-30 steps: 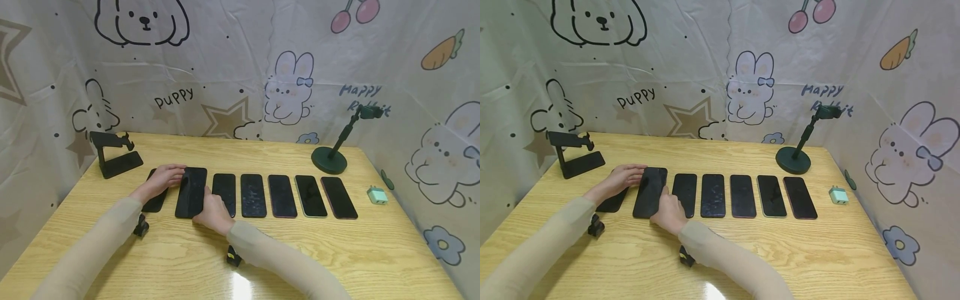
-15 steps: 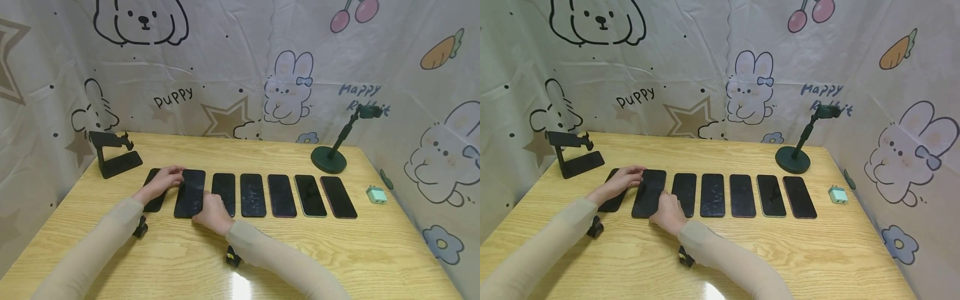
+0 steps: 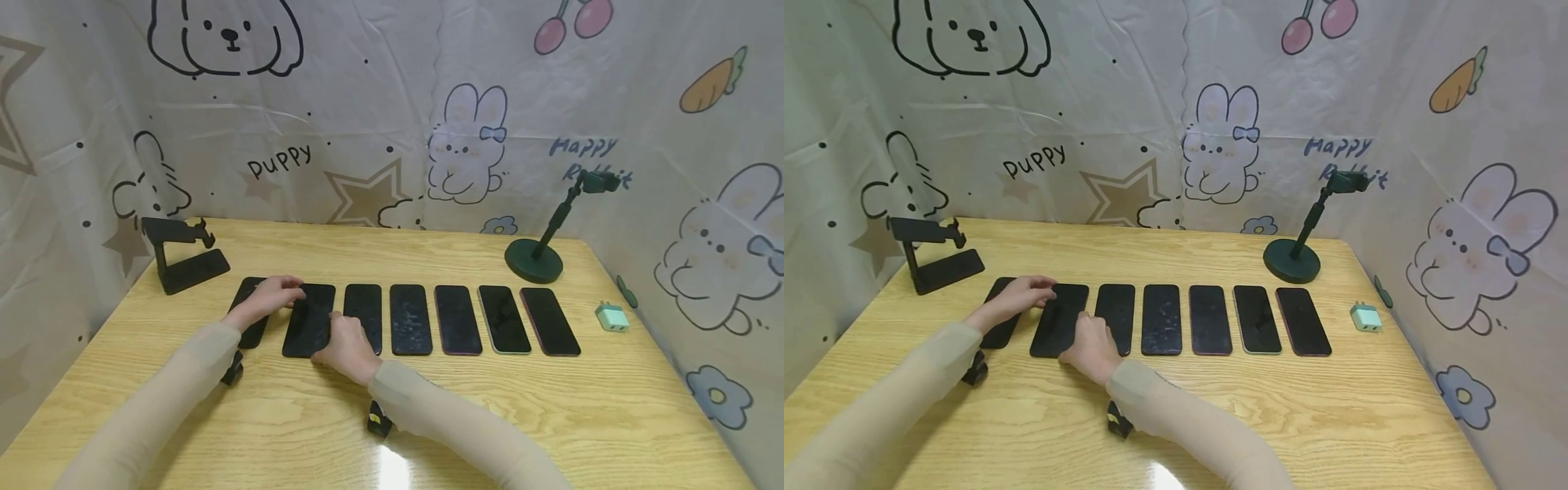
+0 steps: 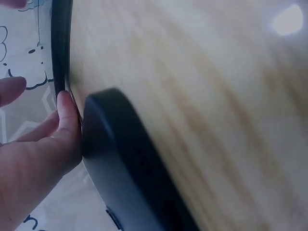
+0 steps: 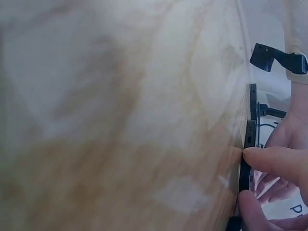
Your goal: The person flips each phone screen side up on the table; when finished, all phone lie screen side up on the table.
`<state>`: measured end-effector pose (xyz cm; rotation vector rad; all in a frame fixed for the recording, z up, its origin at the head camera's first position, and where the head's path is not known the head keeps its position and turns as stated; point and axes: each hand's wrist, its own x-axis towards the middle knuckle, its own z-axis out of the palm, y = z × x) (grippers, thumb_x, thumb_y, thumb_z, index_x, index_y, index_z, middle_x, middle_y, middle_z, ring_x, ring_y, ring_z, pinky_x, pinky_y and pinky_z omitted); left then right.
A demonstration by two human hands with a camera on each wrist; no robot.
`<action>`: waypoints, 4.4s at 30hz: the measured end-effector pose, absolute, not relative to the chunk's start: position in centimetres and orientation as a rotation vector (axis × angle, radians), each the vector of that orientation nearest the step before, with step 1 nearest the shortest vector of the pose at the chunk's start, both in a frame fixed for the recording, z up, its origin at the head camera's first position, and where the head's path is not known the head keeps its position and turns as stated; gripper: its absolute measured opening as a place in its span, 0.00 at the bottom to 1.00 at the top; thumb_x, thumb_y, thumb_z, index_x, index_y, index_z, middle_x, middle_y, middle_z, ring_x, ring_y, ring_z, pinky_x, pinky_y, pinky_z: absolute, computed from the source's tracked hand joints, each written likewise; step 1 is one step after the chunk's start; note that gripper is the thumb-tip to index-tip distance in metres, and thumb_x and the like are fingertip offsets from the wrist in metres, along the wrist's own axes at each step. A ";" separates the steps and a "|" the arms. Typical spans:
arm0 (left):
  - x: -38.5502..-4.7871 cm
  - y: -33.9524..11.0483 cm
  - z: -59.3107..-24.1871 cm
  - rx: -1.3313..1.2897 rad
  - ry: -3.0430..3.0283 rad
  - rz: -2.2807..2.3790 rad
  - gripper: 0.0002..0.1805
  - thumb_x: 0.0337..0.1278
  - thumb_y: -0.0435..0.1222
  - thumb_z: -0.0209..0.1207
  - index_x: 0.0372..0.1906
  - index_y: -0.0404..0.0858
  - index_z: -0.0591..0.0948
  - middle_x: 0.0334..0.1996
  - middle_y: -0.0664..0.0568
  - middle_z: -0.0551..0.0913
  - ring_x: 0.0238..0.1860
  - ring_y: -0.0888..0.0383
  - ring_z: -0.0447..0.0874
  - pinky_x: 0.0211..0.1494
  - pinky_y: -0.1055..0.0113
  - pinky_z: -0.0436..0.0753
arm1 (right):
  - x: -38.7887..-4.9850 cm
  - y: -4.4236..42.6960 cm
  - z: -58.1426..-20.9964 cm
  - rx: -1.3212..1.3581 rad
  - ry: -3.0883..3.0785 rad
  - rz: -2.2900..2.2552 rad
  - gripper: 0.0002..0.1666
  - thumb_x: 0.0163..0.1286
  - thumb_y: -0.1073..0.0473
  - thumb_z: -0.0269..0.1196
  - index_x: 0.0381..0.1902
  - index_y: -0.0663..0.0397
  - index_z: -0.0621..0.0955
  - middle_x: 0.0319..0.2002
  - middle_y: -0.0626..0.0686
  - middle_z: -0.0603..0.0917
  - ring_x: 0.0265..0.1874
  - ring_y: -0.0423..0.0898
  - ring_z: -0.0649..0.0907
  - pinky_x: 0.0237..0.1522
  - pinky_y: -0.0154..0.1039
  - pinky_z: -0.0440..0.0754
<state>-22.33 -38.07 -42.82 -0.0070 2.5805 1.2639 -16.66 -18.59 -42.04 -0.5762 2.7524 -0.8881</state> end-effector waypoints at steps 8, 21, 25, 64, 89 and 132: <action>-22.5 -38.0 -42.2 -0.017 2.582 1.216 0.30 0.67 0.41 0.49 0.67 0.27 0.65 0.63 0.30 0.69 0.55 0.40 0.78 0.59 0.52 0.77 | -16.7 -18.7 -42.1 -0.579 2.767 -0.907 0.45 0.48 0.58 0.78 0.61 0.67 0.72 0.49 0.65 0.83 0.47 0.53 0.85 0.44 0.39 0.84; -22.4 -38.2 -41.9 -0.064 2.594 1.258 0.30 0.67 0.42 0.51 0.66 0.26 0.66 0.61 0.30 0.71 0.53 0.42 0.80 0.56 0.56 0.80 | -16.5 -18.7 -41.8 -0.573 2.781 -0.822 0.46 0.50 0.56 0.77 0.64 0.63 0.70 0.52 0.64 0.82 0.48 0.53 0.85 0.44 0.40 0.84; -22.2 -39.3 -41.2 -0.109 2.741 1.258 0.26 0.66 0.42 0.53 0.60 0.26 0.72 0.54 0.32 0.78 0.46 0.46 0.84 0.52 0.57 0.81 | -16.4 -18.3 -41.6 -0.652 2.819 -0.728 0.45 0.50 0.53 0.76 0.63 0.62 0.71 0.40 0.60 0.86 0.37 0.50 0.87 0.35 0.38 0.85; -21.8 -44.7 -39.9 -0.274 2.692 0.789 0.30 0.68 0.46 0.47 0.63 0.26 0.67 0.57 0.27 0.70 0.48 0.36 0.77 0.49 0.51 0.82 | -13.3 -24.5 -42.1 -0.747 2.425 -1.050 0.50 0.53 0.52 0.75 0.70 0.54 0.64 0.37 0.46 0.87 0.32 0.32 0.83 0.47 0.28 0.79; -21.6 -45.9 -40.6 -0.425 2.627 1.018 0.29 0.65 0.45 0.49 0.56 0.22 0.71 0.34 0.43 0.72 0.23 0.60 0.76 0.27 0.68 0.83 | -13.6 -25.5 -42.7 -0.766 2.471 -1.054 0.42 0.55 0.60 0.72 0.65 0.62 0.66 0.26 0.45 0.84 0.20 0.31 0.78 0.37 0.24 0.77; -20.2 -45.8 -40.6 -0.366 2.471 1.176 0.33 0.69 0.47 0.45 0.69 0.28 0.58 0.64 0.29 0.61 0.43 0.46 0.77 0.36 0.62 0.84 | -13.7 -27.1 -42.8 -0.682 2.700 -0.784 0.14 0.55 0.55 0.73 0.26 0.60 0.81 0.28 0.51 0.81 0.26 0.39 0.77 0.27 0.28 0.75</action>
